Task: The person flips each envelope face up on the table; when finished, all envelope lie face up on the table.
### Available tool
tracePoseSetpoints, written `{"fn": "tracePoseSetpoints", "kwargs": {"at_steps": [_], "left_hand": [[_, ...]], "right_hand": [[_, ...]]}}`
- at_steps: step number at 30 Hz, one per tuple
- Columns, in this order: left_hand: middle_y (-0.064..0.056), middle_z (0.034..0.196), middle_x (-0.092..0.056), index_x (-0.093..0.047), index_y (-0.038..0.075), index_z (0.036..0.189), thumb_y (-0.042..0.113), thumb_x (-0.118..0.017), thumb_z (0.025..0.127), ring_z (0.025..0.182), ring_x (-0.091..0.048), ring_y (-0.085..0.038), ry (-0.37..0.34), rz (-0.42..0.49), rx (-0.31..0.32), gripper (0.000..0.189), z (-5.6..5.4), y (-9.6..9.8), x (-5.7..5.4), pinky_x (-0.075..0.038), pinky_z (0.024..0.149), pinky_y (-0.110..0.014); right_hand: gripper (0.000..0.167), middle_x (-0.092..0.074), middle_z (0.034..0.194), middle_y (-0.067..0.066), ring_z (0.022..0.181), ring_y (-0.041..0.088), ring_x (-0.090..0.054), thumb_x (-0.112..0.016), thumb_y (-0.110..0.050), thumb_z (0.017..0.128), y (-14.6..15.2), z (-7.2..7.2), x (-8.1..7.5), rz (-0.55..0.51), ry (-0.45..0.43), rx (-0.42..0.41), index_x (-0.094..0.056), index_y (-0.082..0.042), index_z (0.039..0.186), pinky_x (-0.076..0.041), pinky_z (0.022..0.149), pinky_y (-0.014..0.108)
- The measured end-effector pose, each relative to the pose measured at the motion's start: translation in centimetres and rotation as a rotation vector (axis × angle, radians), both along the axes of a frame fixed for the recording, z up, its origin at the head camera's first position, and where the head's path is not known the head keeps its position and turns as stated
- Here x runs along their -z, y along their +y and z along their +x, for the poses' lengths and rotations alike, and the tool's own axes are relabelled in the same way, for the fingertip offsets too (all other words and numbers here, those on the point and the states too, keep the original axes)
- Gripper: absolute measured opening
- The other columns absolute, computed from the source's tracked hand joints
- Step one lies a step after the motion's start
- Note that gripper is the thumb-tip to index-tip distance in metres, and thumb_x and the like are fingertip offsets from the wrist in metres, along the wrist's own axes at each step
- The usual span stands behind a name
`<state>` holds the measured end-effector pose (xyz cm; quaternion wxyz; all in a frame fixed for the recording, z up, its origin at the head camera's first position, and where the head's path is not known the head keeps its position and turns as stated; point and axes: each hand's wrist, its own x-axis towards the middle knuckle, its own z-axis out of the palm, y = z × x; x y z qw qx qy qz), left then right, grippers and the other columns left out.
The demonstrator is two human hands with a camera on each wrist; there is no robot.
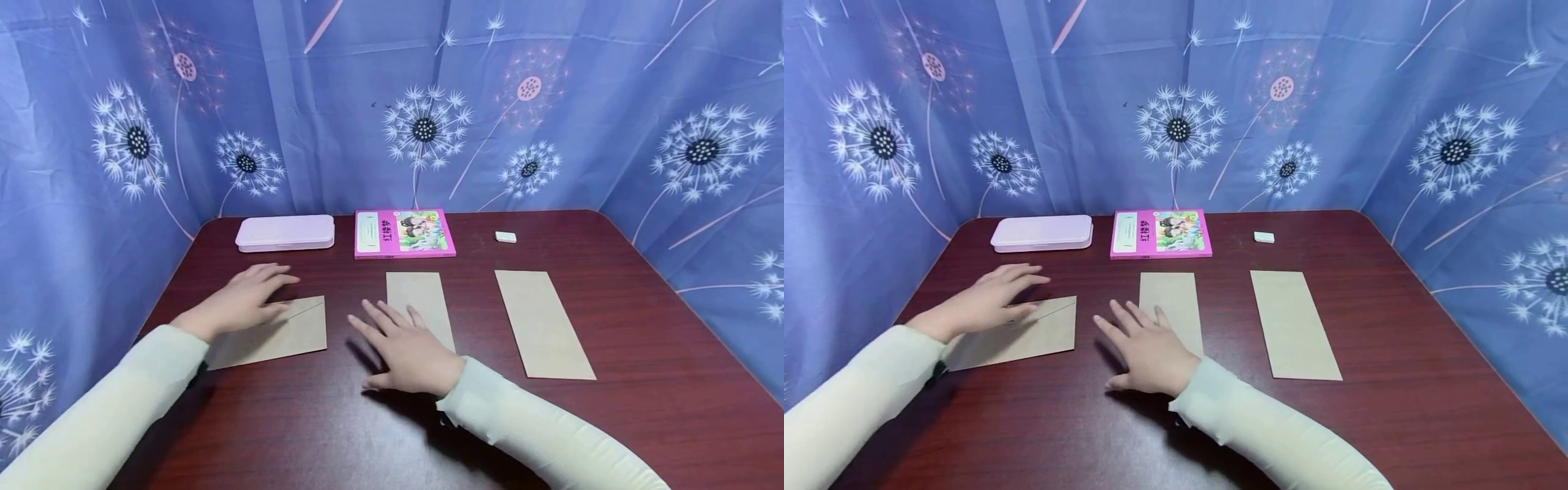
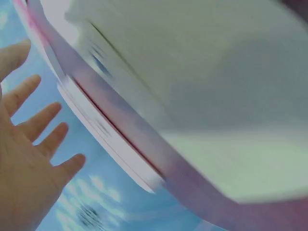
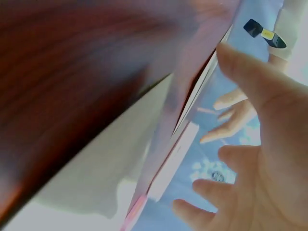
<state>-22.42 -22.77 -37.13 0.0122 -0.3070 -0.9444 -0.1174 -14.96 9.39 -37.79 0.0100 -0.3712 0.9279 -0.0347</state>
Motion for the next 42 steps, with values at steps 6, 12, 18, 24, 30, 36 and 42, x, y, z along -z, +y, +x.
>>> {"fn": "tracePoseSetpoints", "kwargs": {"at_steps": [6,12,18,24,30,36,42], "left_hand": [[-0.016,0.153,-0.042,-0.056,0.009,0.140,0.023,-0.070,0.092,0.144,-0.032,-0.037,0.146,-0.121,0.195,0.051,-1.5,6.9,0.3,-0.019,0.116,-0.060],[-0.009,0.157,-0.037,-0.042,0.012,0.152,0.015,-0.062,0.096,0.148,-0.026,-0.028,0.184,-0.253,0.307,0.059,-2.6,11.7,0.8,-0.016,0.118,-0.056],[-0.006,0.159,-0.033,-0.037,0.012,0.154,0.002,-0.055,0.094,0.149,-0.023,-0.025,0.191,-0.324,0.355,0.063,-3.2,14.0,1.1,-0.019,0.117,-0.056],[-0.005,0.159,-0.034,-0.039,0.014,0.153,-0.002,-0.059,0.090,0.149,-0.023,-0.025,0.168,-0.411,0.383,0.068,-3.0,15.2,1.0,-0.019,0.117,-0.055],[-0.002,0.159,-0.035,-0.041,0.016,0.152,-0.003,-0.062,0.089,0.150,-0.022,-0.024,0.156,-0.434,0.382,0.069,-2.8,15.8,1.0,-0.018,0.118,-0.055],[-0.002,0.158,-0.037,-0.043,0.018,0.152,-0.004,-0.062,0.089,0.148,-0.026,-0.025,0.126,-0.422,0.385,0.070,-2.7,15.8,1.3,-0.018,0.118,-0.056],[-0.002,0.157,-0.038,-0.043,0.019,0.151,-0.004,-0.061,0.089,0.147,-0.028,-0.024,0.103,-0.406,0.381,0.069,-2.6,15.8,1.7,-0.019,0.118,-0.056]], "right_hand": [[0.105,-0.025,0.158,0.026,0.147,0.038,-0.024,-0.067,-0.073,0.076,3.6,1.2,0.4,0.011,-0.037,0.097,-0.030,-0.017,0.157,-0.023,0.111,0.066],[0.103,-0.028,0.158,0.023,0.145,0.040,-0.027,-0.068,-0.072,0.076,5.8,2.0,0.6,0.026,-0.036,0.131,-0.035,-0.015,0.155,-0.024,0.110,0.067],[0.102,-0.032,0.158,0.018,0.144,0.038,-0.030,-0.071,-0.071,0.073,6.8,1.9,0.9,0.057,-0.008,0.134,-0.040,-0.016,0.153,-0.025,0.108,0.068],[0.100,-0.035,0.156,0.018,0.143,0.038,-0.033,-0.072,-0.070,0.073,6.9,1.8,1.2,0.057,0.008,0.116,-0.043,-0.016,0.151,-0.026,0.108,0.069],[0.097,-0.037,0.155,0.019,0.142,0.038,-0.033,-0.074,-0.067,0.073,6.9,1.8,1.2,0.044,-0.001,0.121,-0.044,-0.016,0.150,-0.026,0.107,0.069],[0.088,-0.044,0.151,0.013,0.140,0.036,-0.038,-0.070,-0.065,0.078,6.8,1.8,1.4,0.049,0.011,0.134,-0.048,-0.017,0.148,-0.028,0.107,0.068],[0.078,-0.048,0.148,0.010,0.136,0.033,-0.044,-0.069,-0.062,0.082,7.0,1.7,1.7,0.051,0.034,0.151,-0.052,-0.018,0.145,-0.028,0.107,0.067]]}}
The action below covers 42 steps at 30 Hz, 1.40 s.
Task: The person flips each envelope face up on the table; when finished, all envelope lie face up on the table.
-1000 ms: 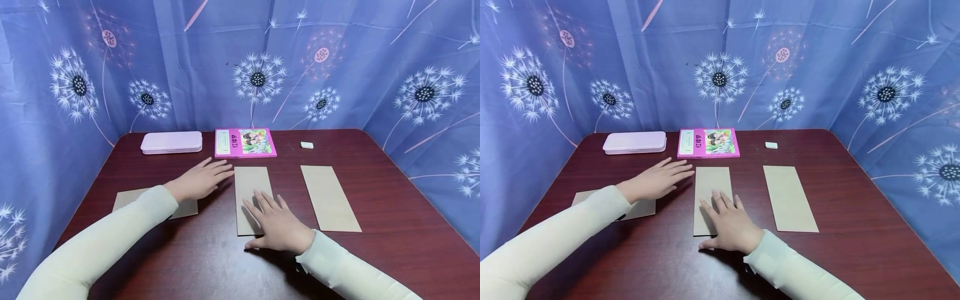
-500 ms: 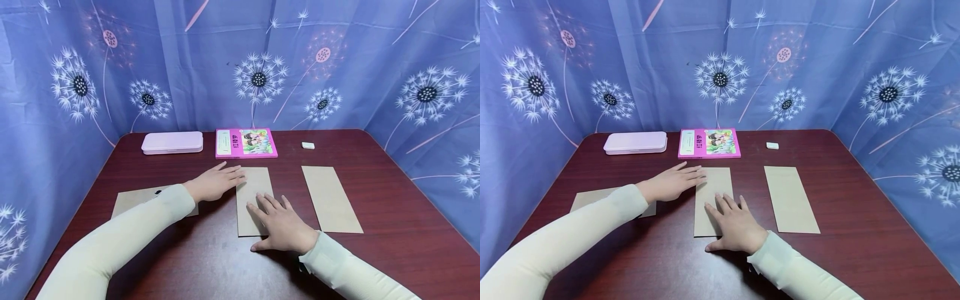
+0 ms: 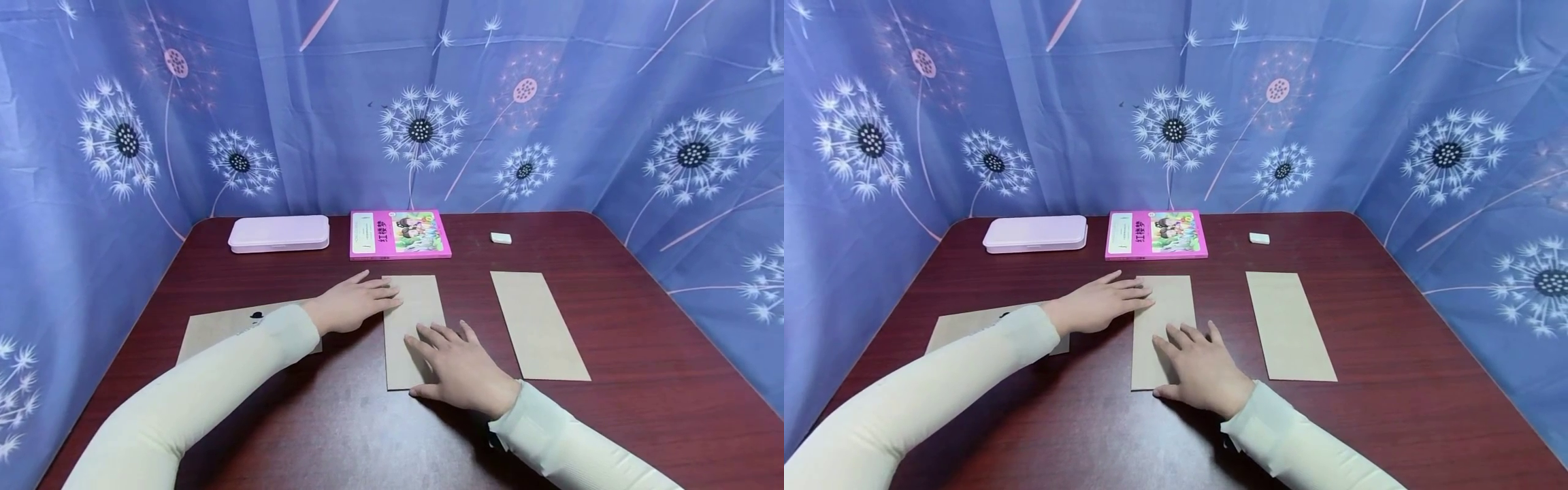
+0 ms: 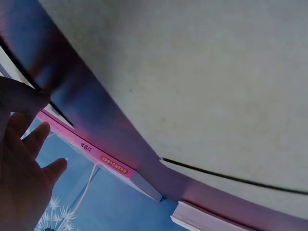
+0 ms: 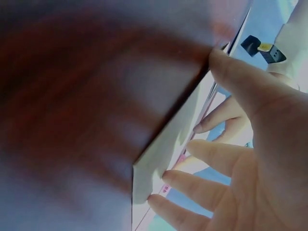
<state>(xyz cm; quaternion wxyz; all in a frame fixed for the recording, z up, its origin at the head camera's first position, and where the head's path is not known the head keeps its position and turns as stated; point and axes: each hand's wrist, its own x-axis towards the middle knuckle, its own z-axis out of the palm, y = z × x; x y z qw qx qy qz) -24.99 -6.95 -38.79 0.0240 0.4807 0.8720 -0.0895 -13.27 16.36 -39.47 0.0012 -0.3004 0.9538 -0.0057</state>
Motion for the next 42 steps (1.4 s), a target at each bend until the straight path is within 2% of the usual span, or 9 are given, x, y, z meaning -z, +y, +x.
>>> {"fn": "tracePoseSetpoints", "kwargs": {"at_steps": [9,16,20,24,28,31,35,38,42], "left_hand": [[0.000,0.156,-0.040,-0.045,0.022,0.151,-0.001,-0.054,0.095,0.143,-0.036,-0.015,-0.026,-0.016,-0.042,0.061,0.1,0.5,0.0,-0.023,0.117,-0.051],[0.000,0.152,-0.045,-0.049,0.021,0.148,0.002,-0.050,0.098,0.139,-0.043,-0.014,-0.035,0.006,-0.066,0.053,0.0,0.8,-0.2,-0.030,0.115,-0.051],[-0.001,0.148,-0.050,-0.053,0.019,0.146,0.005,-0.053,0.098,0.136,-0.046,-0.017,-0.033,0.037,-0.052,0.050,0.0,0.7,-0.4,-0.035,0.112,-0.048],[-0.002,0.139,-0.059,-0.058,0.019,0.140,0.009,-0.062,0.094,0.129,-0.053,-0.024,-0.020,0.100,-0.012,0.047,-0.3,0.3,-0.4,-0.042,0.106,-0.046],[-0.001,0.120,-0.065,-0.066,0.018,0.128,0.011,-0.070,0.090,0.113,-0.060,-0.023,0.028,0.216,0.034,0.039,-0.8,-0.1,-0.5,-0.047,0.097,-0.042],[-0.001,0.108,-0.067,-0.069,0.015,0.115,0.011,-0.069,0.092,0.103,-0.064,-0.021,0.059,0.350,0.027,0.023,-1.2,-0.5,-0.9,-0.049,0.093,-0.039],[-0.002,0.101,-0.070,-0.066,0.011,0.108,0.013,-0.065,0.096,0.096,-0.067,-0.019,0.029,0.583,-0.077,0.013,-1.5,-1.2,-2.0,-0.051,0.090,-0.037],[-0.006,0.101,-0.070,-0.059,0.011,0.117,0.016,-0.066,0.096,0.095,-0.068,-0.021,-0.024,0.744,-0.169,0.022,-1.3,-1.6,-3.0,-0.053,0.087,-0.040],[-0.009,0.103,-0.068,-0.047,0.013,0.123,0.017,-0.066,0.096,0.100,-0.067,-0.025,-0.096,0.876,-0.226,0.033,-1.0,-2.0,-3.9,-0.051,0.090,-0.043]], "right_hand": [[0.064,-0.059,0.137,0.010,0.125,0.031,-0.056,-0.072,-0.056,0.082,0.0,0.3,-0.2,-0.019,0.071,-0.048,-0.065,-0.015,0.131,-0.045,0.096,0.055],[0.035,-0.071,0.111,-0.002,0.092,0.018,-0.070,-0.074,-0.042,0.086,0.0,0.9,-0.9,-0.135,0.161,-0.124,-0.075,-0.017,0.111,-0.057,0.073,0.043],[0.019,-0.072,0.101,-0.010,0.082,0.013,-0.071,-0.067,-0.031,0.094,0.1,1.2,-1.9,-0.230,0.175,-0.095,-0.074,-0.020,0.108,-0.056,0.061,0.038],[0.016,-0.073,0.097,-0.010,0.081,0.013,-0.071,-0.063,-0.024,0.097,0.5,1.1,-3.0,-0.317,0.231,-0.026,-0.073,-0.018,0.108,-0.056,0.061,0.038],[0.014,-0.072,0.092,-0.005,0.080,0.015,-0.071,-0.060,-0.019,0.099,1.3,0.4,-3.9,-0.409,0.304,0.056,-0.071,-0.014,0.105,-0.056,0.065,0.040],[0.016,-0.073,0.094,0.000,0.083,0.020,-0.071,-0.057,-0.017,0.100,2.1,-0.2,-4.6,-0.493,0.339,0.119,-0.071,-0.011,0.107,-0.056,0.069,0.044],[0.019,-0.073,0.100,0.008,0.090,0.027,-0.070,-0.053,-0.016,0.102,3.4,-1.1,-5.3,-0.628,0.364,0.223,-0.069,-0.008,0.111,-0.053,0.075,0.050],[0.022,-0.072,0.098,0.011,0.087,0.028,-0.068,-0.050,-0.017,0.104,4.4,-1.7,-5.6,-0.714,0.382,0.291,-0.067,-0.007,0.113,-0.051,0.076,0.048],[0.027,-0.071,0.092,0.010,0.077,0.023,-0.064,-0.055,-0.019,0.103,5.1,-2.5,-5.3,-0.795,0.323,0.347,-0.062,-0.008,0.126,-0.049,0.070,0.039]]}}
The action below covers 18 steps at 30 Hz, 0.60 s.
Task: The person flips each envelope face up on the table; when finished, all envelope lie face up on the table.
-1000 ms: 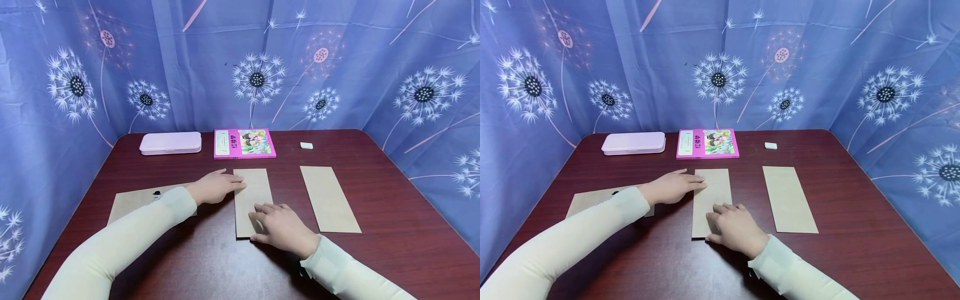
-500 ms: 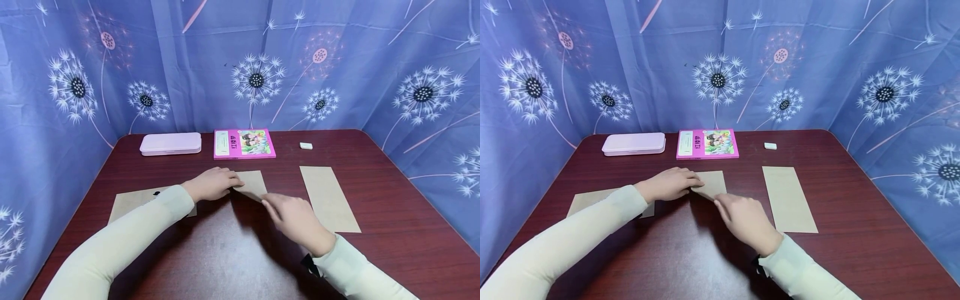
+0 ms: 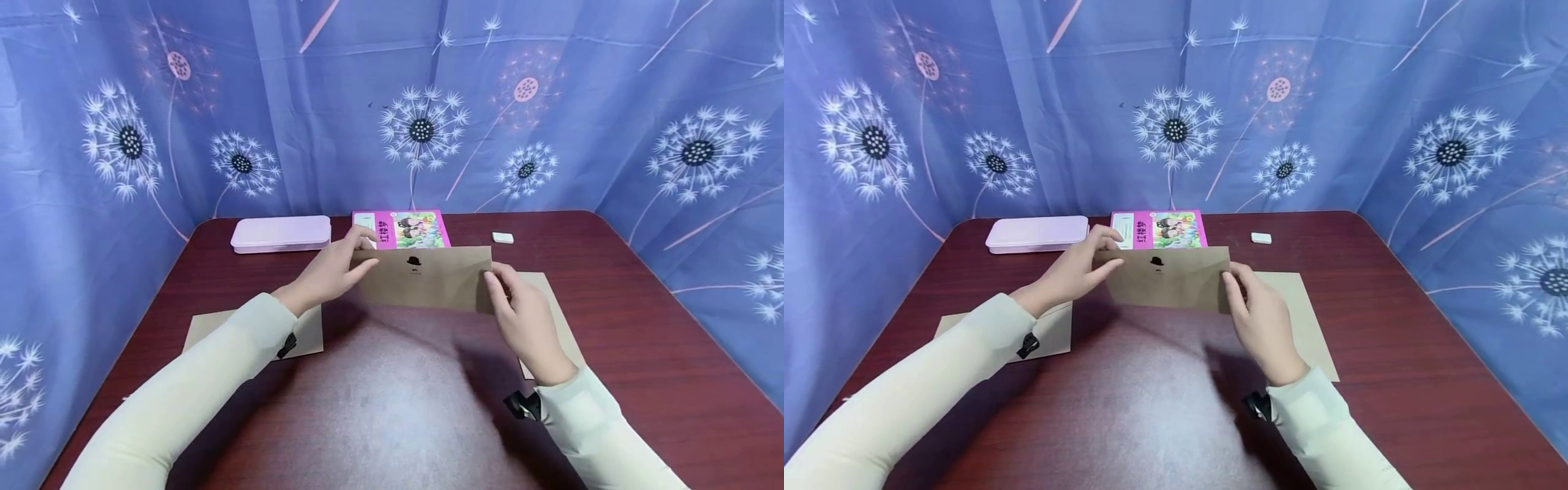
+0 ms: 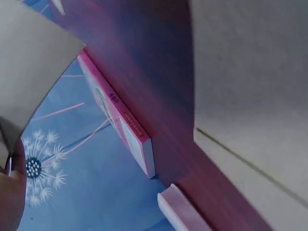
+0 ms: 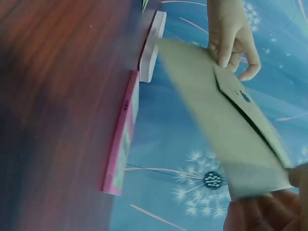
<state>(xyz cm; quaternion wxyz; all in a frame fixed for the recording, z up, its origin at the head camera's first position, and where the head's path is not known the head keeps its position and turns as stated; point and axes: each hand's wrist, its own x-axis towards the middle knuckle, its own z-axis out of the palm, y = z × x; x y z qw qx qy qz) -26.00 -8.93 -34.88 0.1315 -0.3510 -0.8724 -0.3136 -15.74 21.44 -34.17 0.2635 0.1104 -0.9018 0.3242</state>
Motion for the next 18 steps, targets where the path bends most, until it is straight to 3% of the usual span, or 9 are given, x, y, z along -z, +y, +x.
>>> {"fn": "tracePoseSetpoints", "kwargs": {"at_steps": [3,6,9,13,18], "left_hand": [[-0.007,0.105,-0.066,-0.052,0.012,0.115,0.013,-0.064,0.097,0.105,-0.065,-0.022,-0.098,0.065,0.023,0.022,0.1,-0.1,0.1,-0.050,0.094,-0.040],[-0.004,0.108,-0.063,-0.059,0.011,0.108,0.013,-0.066,0.096,0.108,-0.062,-0.018,-0.196,0.067,0.025,0.014,0.0,0.0,0.6,-0.048,0.097,-0.036],[-0.004,0.117,-0.060,-0.060,0.010,0.114,0.021,-0.075,0.090,0.114,-0.057,-0.019,-0.246,-0.014,0.024,0.031,0.0,0.1,1.4,-0.044,0.103,-0.037],[-0.007,0.129,-0.054,-0.057,0.010,0.127,0.035,-0.086,0.077,0.123,-0.049,-0.025,-0.239,-0.174,0.044,0.063,0.3,0.3,2.1,-0.037,0.108,-0.045],[-0.006,0.134,-0.047,-0.054,0.014,0.134,0.039,-0.089,0.072,0.127,-0.043,-0.027,-0.220,-0.308,0.040,0.075,0.6,0.5,2.5,-0.034,0.106,-0.049]], "right_hand": [[0.057,-0.068,0.101,0.012,0.076,0.020,-0.062,-0.067,-0.013,0.095,0.2,-0.4,0.6,-0.057,-0.075,-0.039,-0.046,-0.015,0.147,-0.050,0.067,0.029],[0.085,-0.061,0.112,0.015,0.076,0.019,-0.059,-0.077,-0.005,0.085,0.3,-0.8,1.5,-0.057,-0.120,-0.074,-0.033,-0.019,0.155,-0.050,0.066,0.026],[0.079,-0.052,0.121,0.018,0.080,0.021,-0.055,-0.080,-0.007,0.082,0.3,-1.1,2.2,-0.005,-0.153,-0.074,-0.043,-0.013,0.151,-0.048,0.069,0.032],[0.064,-0.044,0.132,0.024,0.091,0.030,-0.058,-0.080,-0.014,0.082,0.2,-1.1,3.1,0.076,-0.212,-0.058,-0.055,-0.003,0.140,-0.048,0.079,0.044],[0.056,-0.040,0.140,0.030,0.113,0.044,-0.056,-0.079,-0.016,0.082,0.2,-1.1,3.9,0.162,-0.263,-0.045,-0.062,0.000,0.133,-0.048,0.090,0.054]]}}
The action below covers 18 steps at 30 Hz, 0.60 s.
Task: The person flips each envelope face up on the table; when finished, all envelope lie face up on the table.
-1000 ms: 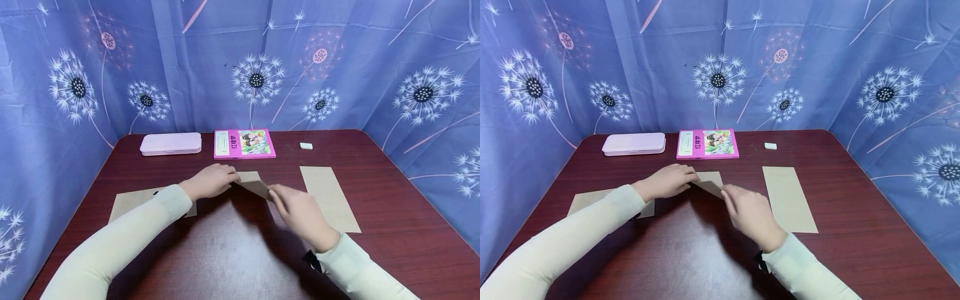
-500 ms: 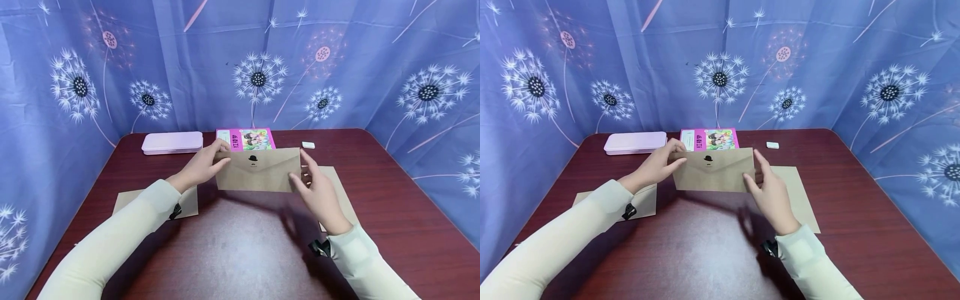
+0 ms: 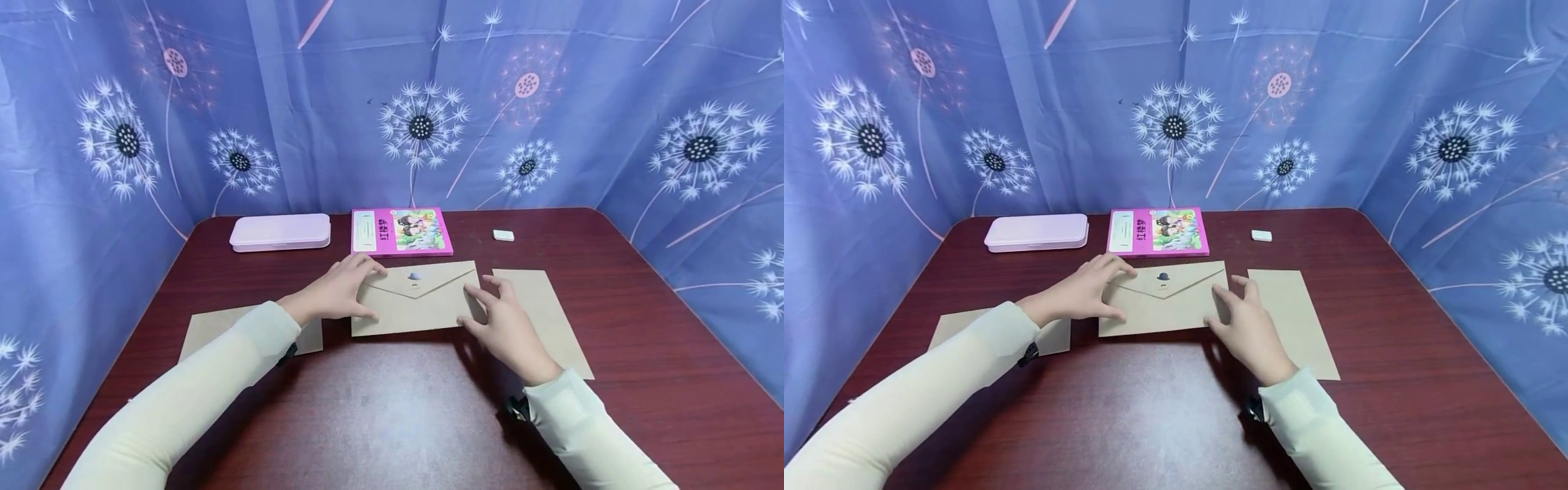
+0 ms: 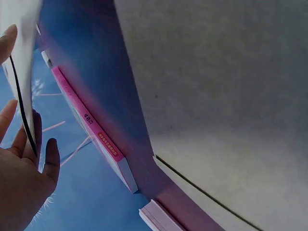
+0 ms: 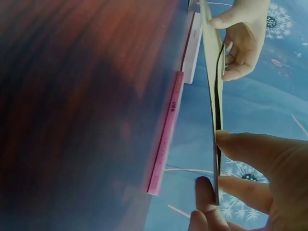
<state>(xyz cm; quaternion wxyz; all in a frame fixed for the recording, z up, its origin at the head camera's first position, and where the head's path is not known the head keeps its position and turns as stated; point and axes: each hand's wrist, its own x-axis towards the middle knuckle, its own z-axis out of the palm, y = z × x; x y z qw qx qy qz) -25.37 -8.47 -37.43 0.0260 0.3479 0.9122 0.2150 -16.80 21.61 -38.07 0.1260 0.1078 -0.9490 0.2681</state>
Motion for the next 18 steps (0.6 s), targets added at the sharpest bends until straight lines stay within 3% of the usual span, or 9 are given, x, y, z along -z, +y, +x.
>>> {"fn": "tracePoseSetpoints", "kwargs": {"at_steps": [6,14,18], "left_hand": [[-0.005,0.133,-0.044,-0.057,0.015,0.136,0.034,-0.090,0.071,0.126,-0.043,-0.026,-0.014,-0.055,0.004,0.076,0.16,0.05,0.17,-0.034,0.104,-0.045],[-0.008,0.143,-0.038,-0.054,0.015,0.144,0.038,-0.089,0.072,0.132,-0.037,-0.027,-0.070,-0.149,0.019,0.082,0.32,0.04,0.71,-0.031,0.108,-0.046],[-0.009,0.144,-0.037,-0.053,0.015,0.145,0.040,-0.089,0.072,0.131,-0.038,-0.028,-0.071,-0.188,0.028,0.085,0.45,0.03,0.84,-0.032,0.107,-0.047]], "right_hand": [[0.045,-0.043,0.142,0.026,0.100,0.040,-0.065,-0.077,-0.022,0.085,-0.08,0.31,0.63,0.106,-0.041,-0.017,-0.069,-0.007,0.127,-0.051,0.082,0.054],[0.036,-0.043,0.145,0.022,0.083,0.029,-0.069,-0.073,-0.026,0.090,-0.10,0.69,0.93,0.149,-0.123,-0.050,-0.072,-0.015,0.124,-0.052,0.077,0.053],[0.033,-0.044,0.145,0.022,0.086,0.029,-0.070,-0.073,-0.026,0.090,-0.19,0.76,1.07,0.164,-0.144,-0.076,-0.073,-0.017,0.122,-0.053,0.075,0.052]]}}
